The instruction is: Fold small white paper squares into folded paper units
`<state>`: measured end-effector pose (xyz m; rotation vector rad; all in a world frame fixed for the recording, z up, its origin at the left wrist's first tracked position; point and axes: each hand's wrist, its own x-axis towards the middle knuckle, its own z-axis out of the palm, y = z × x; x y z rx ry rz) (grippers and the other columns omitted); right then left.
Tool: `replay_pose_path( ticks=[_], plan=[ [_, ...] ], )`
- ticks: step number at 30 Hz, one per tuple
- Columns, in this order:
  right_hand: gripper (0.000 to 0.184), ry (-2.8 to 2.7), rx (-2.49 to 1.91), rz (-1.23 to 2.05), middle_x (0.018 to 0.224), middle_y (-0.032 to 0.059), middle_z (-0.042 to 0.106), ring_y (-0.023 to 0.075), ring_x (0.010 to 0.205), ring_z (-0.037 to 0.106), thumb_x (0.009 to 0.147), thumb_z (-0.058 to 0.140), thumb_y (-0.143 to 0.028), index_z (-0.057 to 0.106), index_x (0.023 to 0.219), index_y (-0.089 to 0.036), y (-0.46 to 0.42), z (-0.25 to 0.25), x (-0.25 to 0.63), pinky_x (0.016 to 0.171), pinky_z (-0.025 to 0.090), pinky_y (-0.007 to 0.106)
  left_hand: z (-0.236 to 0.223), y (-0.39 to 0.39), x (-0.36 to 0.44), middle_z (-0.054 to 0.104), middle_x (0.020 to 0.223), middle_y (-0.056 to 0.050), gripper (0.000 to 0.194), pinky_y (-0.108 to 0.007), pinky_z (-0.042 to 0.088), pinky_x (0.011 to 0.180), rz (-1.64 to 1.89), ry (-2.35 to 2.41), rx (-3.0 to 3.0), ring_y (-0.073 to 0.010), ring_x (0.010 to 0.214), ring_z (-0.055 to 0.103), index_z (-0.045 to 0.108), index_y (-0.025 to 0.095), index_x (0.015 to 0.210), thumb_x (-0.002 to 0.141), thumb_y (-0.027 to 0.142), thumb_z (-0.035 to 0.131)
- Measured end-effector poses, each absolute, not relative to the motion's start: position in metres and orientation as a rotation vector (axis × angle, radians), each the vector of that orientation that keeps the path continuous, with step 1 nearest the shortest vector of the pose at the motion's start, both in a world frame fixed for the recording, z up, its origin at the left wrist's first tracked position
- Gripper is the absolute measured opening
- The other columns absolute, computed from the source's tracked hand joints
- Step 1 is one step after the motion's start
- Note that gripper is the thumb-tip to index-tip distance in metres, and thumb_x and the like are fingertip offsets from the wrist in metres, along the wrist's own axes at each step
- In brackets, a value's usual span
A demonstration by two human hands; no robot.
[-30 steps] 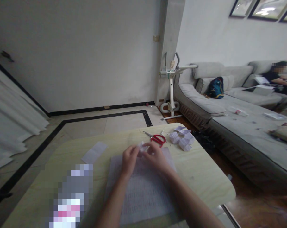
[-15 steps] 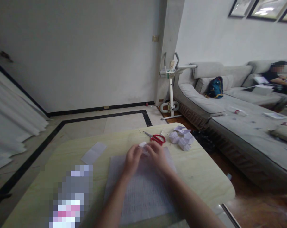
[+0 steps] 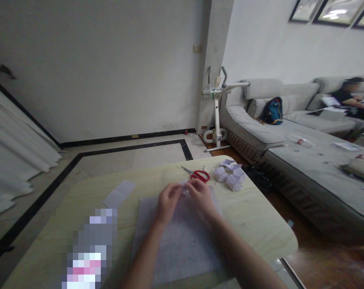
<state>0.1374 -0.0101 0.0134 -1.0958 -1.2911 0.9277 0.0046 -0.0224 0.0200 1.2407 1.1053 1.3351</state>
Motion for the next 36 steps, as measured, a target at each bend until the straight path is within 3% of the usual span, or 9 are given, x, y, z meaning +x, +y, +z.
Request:
replay_pose_path(
  ticks=[6,12,21,36],
  plan=[
    [0.022,-1.289,-1.071,0.960,0.083,0.0036,0.062,0.0151,0.071,0.057,0.072,0.067,-0.031,0.060,0.088,-0.018,-0.008,0.006,0.136,0.064,0.045,0.026,0.021,-0.020,0.000,0.068,0.072,-0.003,0.022,-0.022,0.050,0.057,1.383,1.167,1.252,-0.0141,0.060,0.065,0.064,0.014,0.082,0.076,0.035,0.063],
    [0.019,-1.287,-1.061,1.000,0.076,0.0021,0.061,0.0147,0.068,0.056,0.071,0.068,-0.033,0.060,0.080,-0.018,-0.009,0.008,0.137,0.062,0.044,0.026,0.022,-0.021,0.000,0.066,0.064,-0.001,0.021,-0.021,0.049,0.056,1.375,1.194,1.260,-0.0133,0.059,0.064,0.062,0.015,0.082,0.077,0.035,0.063],
    [0.022,-1.228,-1.029,1.124,0.063,-0.0010,0.056,0.0113,0.056,0.050,0.073,0.067,-0.037,0.059,0.076,-0.017,-0.012,0.020,0.139,0.052,0.040,0.023,0.018,-0.018,-0.006,0.066,0.073,-0.001,0.023,-0.021,0.048,0.059,1.362,1.148,1.246,-0.0125,0.061,0.064,0.060,0.015,0.086,0.072,0.032,0.068],
    [0.021,-1.343,-1.042,1.116,0.063,-0.0004,0.056,0.0121,0.056,0.051,0.075,0.064,-0.037,0.059,0.071,-0.017,-0.012,0.023,0.144,0.053,0.040,0.024,0.026,-0.017,-0.012,0.067,0.063,-0.003,0.023,-0.021,0.046,0.052,1.299,1.221,1.283,-0.0135,0.056,0.061,0.067,0.013,0.074,0.073,0.036,0.065]
  ],
)
